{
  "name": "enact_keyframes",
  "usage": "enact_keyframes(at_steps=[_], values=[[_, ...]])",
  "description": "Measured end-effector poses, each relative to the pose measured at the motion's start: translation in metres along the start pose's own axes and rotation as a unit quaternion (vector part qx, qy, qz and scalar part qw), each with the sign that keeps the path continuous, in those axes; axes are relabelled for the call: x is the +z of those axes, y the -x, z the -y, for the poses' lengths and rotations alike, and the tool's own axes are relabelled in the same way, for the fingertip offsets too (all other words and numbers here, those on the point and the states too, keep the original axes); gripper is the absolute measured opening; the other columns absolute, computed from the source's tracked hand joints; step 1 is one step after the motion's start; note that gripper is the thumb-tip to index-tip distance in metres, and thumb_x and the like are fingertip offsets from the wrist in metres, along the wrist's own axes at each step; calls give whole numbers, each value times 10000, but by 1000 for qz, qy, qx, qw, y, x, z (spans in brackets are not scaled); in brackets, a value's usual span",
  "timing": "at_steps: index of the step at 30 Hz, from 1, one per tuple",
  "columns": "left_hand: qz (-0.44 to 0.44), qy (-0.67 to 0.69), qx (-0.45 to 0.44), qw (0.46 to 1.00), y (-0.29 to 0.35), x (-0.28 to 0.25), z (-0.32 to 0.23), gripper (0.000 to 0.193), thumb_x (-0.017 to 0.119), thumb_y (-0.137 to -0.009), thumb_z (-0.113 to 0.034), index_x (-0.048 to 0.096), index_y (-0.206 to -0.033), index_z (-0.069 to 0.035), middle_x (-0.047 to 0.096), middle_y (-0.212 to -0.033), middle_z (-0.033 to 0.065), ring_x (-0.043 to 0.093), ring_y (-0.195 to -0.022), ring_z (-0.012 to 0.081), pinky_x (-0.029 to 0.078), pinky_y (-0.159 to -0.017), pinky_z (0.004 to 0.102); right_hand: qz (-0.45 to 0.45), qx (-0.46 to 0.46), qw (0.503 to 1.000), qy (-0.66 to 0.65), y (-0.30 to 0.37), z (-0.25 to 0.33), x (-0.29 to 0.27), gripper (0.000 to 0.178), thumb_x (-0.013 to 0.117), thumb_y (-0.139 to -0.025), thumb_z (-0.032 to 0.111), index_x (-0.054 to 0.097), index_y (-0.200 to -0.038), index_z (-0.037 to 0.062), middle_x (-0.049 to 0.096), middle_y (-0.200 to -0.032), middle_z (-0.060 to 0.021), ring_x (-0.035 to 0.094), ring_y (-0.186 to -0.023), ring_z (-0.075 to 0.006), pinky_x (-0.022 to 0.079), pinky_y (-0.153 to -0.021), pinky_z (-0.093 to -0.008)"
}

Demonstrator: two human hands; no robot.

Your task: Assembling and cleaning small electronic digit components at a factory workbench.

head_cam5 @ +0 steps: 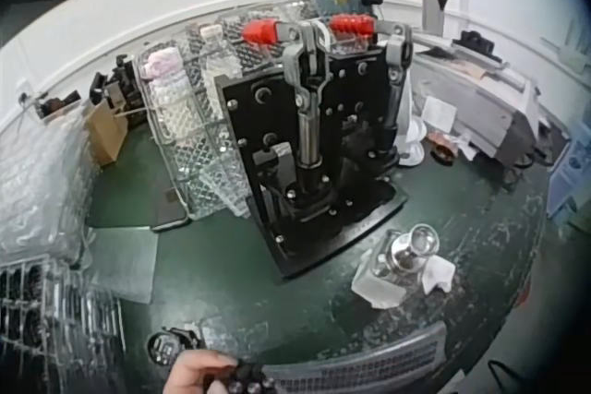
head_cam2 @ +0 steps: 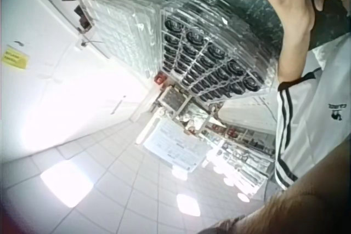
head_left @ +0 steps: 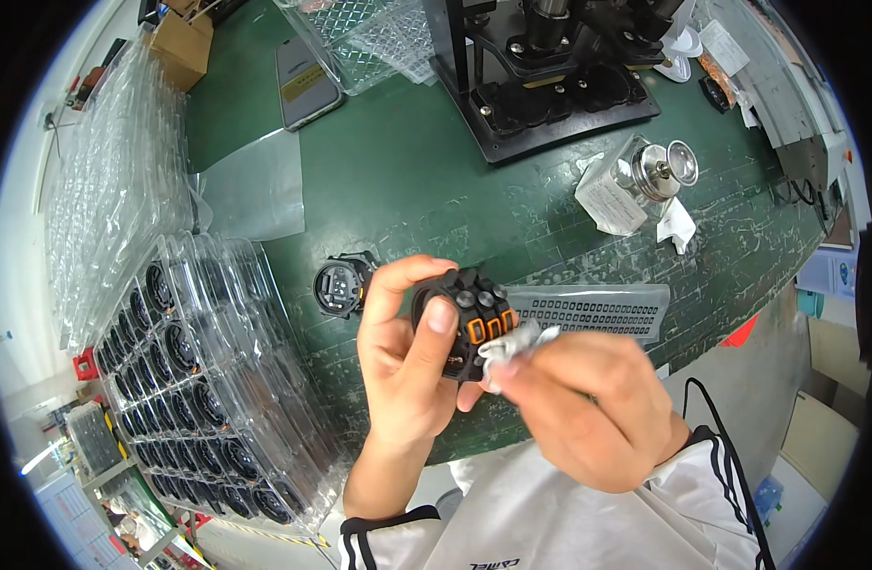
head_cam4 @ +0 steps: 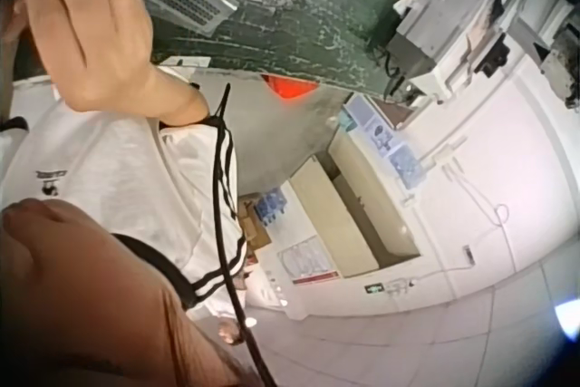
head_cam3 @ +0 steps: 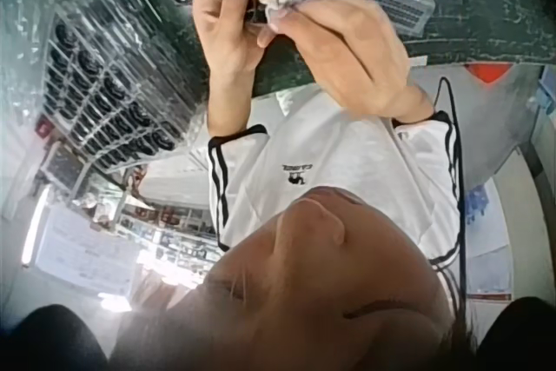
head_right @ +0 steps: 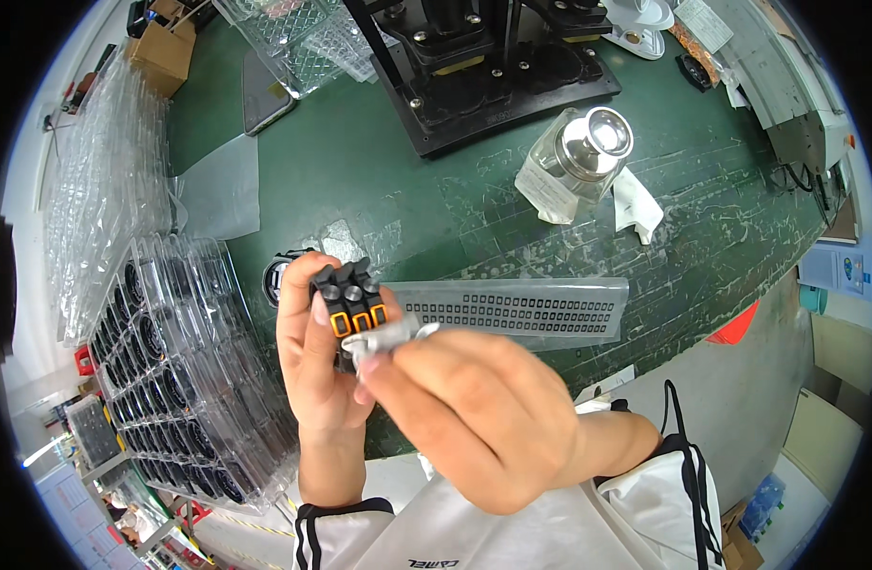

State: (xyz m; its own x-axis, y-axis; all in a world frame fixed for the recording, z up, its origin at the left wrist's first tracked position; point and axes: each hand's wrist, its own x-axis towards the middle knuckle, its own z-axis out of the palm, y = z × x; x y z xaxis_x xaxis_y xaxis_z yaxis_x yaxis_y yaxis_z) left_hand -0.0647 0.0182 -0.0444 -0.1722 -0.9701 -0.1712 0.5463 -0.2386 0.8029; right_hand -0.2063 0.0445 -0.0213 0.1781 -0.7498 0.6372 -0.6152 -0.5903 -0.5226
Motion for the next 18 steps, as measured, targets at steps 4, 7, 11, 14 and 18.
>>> enact_keyframes(at_steps=[4,7,11,14,18], values=[[38,91,-23,995,5,-3,-7,399,550,-905,-204,322,-1183,-30,582,-802,239,499,-395,106,353,-300,154,16,74,988,-137,-3,-11,-20,331,674,-636,-98,652,-954,-11,588,-859,-102,567,-689,-186,465,-597,-262],[34,146,-59,987,3,-4,-7,389,553,-882,-117,312,-1170,-15,581,-791,251,504,-356,127,361,-270,165,-68,170,967,-178,-3,-17,-23,338,655,-653,-116,648,-971,-2,593,-842,-110,565,-675,-186,465,-599,-256],[135,161,-69,975,2,-13,-2,276,460,-954,-196,371,-1182,-67,610,-866,241,577,-445,166,350,-290,185,-19,108,978,-178,-11,-15,-20,246,599,-735,-74,613,-980,-57,552,-871,-132,508,-716,-154,397,-627,-232],[116,162,-50,979,1,-14,3,298,472,-949,-181,364,-1184,-33,606,-860,180,573,-449,153,351,-288,179,43,129,966,-221,-13,-7,-14,301,689,-643,-84,682,-930,7,573,-854,-78,532,-647,-127,412,-526,-225],[48,69,-46,995,3,-9,-1,478,549,-911,-285,304,-1217,-11,596,-876,226,532,-430,115,362,-298,169,49,148,970,-188,-9,-3,-9,343,720,-629,-95,698,-923,80,560,-848,-62,560,-684,-144,462,-546,-250]])
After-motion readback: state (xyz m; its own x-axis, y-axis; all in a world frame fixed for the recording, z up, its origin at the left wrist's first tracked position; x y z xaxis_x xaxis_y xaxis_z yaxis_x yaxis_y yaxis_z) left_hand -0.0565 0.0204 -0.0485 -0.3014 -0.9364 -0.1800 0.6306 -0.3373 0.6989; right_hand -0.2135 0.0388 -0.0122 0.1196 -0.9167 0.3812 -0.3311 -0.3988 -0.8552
